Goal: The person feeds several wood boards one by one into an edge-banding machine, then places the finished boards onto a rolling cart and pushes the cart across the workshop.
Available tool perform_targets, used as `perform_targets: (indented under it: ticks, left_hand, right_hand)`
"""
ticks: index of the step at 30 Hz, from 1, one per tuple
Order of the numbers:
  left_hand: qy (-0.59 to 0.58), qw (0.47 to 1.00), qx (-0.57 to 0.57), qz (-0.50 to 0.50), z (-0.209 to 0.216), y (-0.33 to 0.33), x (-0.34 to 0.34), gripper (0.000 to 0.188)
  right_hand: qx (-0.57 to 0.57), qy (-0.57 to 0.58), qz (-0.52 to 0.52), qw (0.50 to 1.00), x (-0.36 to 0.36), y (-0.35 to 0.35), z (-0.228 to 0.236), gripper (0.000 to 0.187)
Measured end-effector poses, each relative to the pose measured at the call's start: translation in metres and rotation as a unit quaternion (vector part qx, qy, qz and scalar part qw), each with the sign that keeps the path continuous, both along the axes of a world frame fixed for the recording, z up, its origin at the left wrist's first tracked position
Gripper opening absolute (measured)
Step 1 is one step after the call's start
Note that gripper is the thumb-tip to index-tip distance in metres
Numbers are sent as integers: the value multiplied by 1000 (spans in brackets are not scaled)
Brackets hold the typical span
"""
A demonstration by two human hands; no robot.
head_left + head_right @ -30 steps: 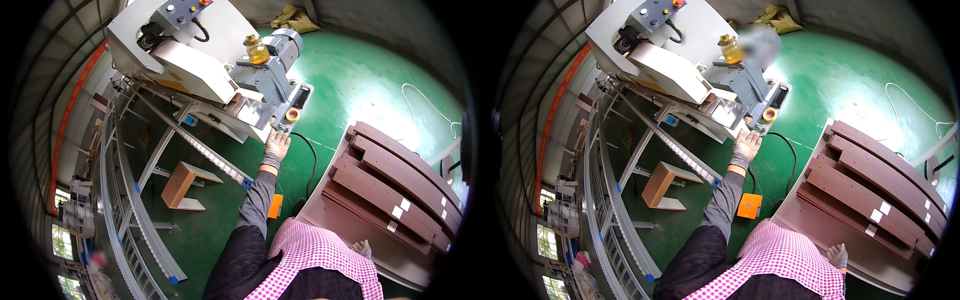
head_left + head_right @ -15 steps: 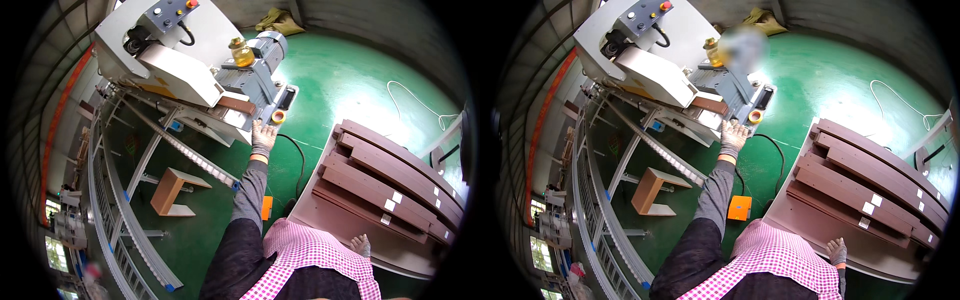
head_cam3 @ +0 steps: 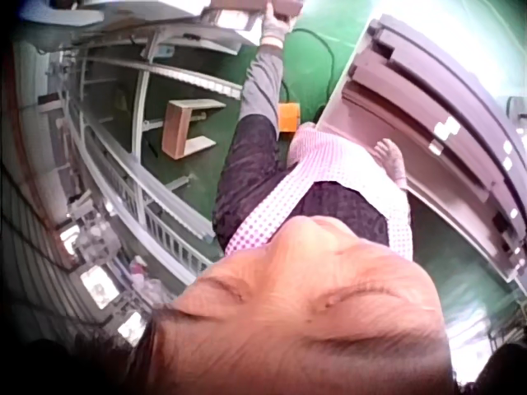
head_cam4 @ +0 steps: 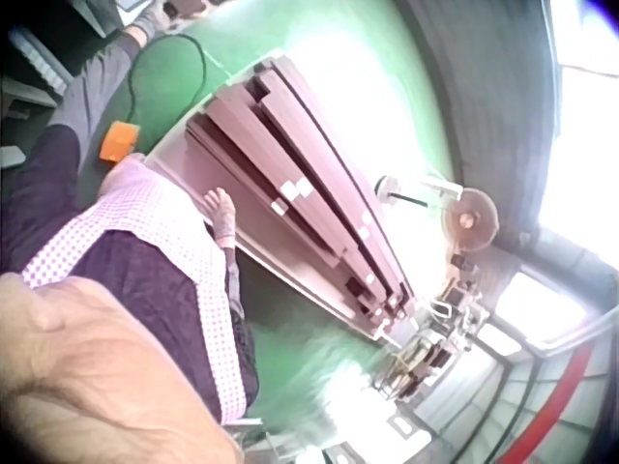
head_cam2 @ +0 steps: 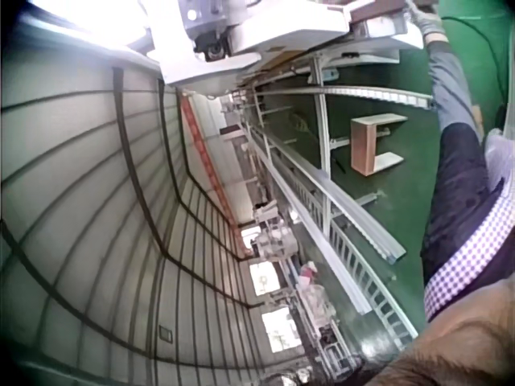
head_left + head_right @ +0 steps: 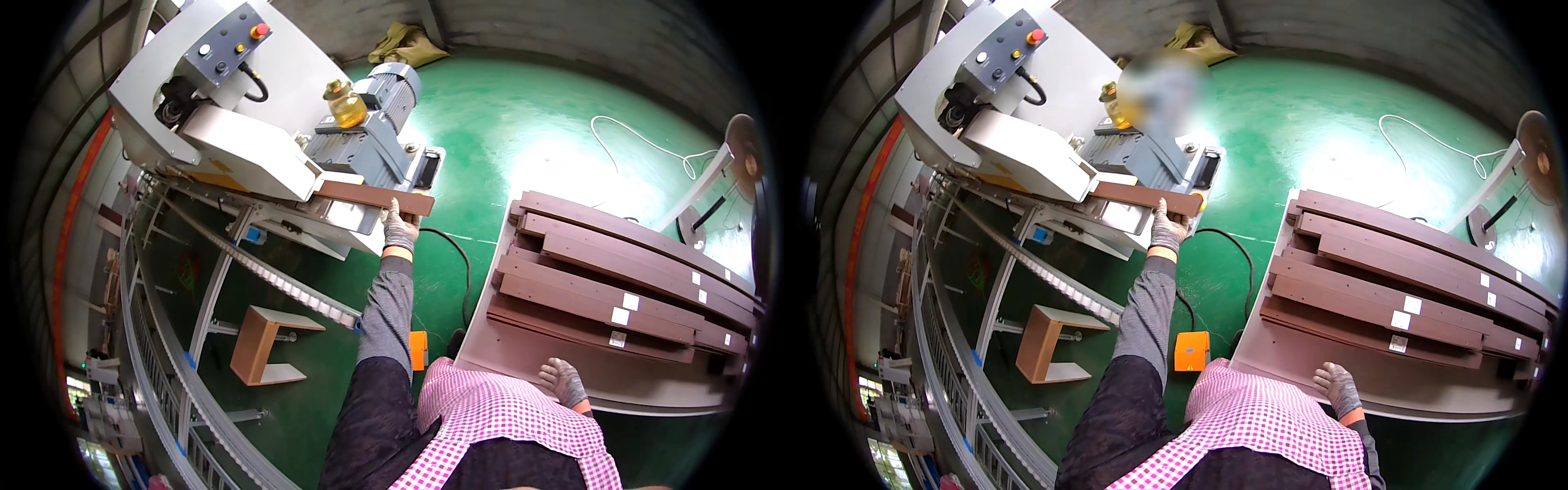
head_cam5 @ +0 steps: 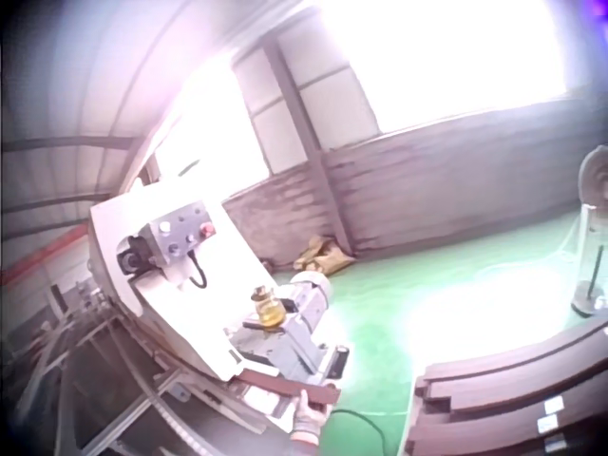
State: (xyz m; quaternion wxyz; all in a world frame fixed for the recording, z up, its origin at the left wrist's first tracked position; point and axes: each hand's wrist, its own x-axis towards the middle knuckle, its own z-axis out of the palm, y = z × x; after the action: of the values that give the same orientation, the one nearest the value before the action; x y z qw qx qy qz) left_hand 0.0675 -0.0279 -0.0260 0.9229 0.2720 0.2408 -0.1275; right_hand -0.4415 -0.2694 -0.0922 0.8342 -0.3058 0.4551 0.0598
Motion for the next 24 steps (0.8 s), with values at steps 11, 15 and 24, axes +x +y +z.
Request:
perform_targets:
  ticks: [11, 15, 24]
  left_hand:
    - [11, 994, 18, -109, 6, -93, -93, 16]
    - [-27, 979, 13, -202, 26, -126, -192, 16]
    - [-34, 959, -66, -273, 4, -133, -268, 15]
  right_hand:
    - [-58, -193, 99, 974, 122, 7, 69, 48]
    - [-82, -249, -61, 963, 165, 15, 91, 43]
    - [-86, -159, -261, 948, 44, -41, 94, 33]
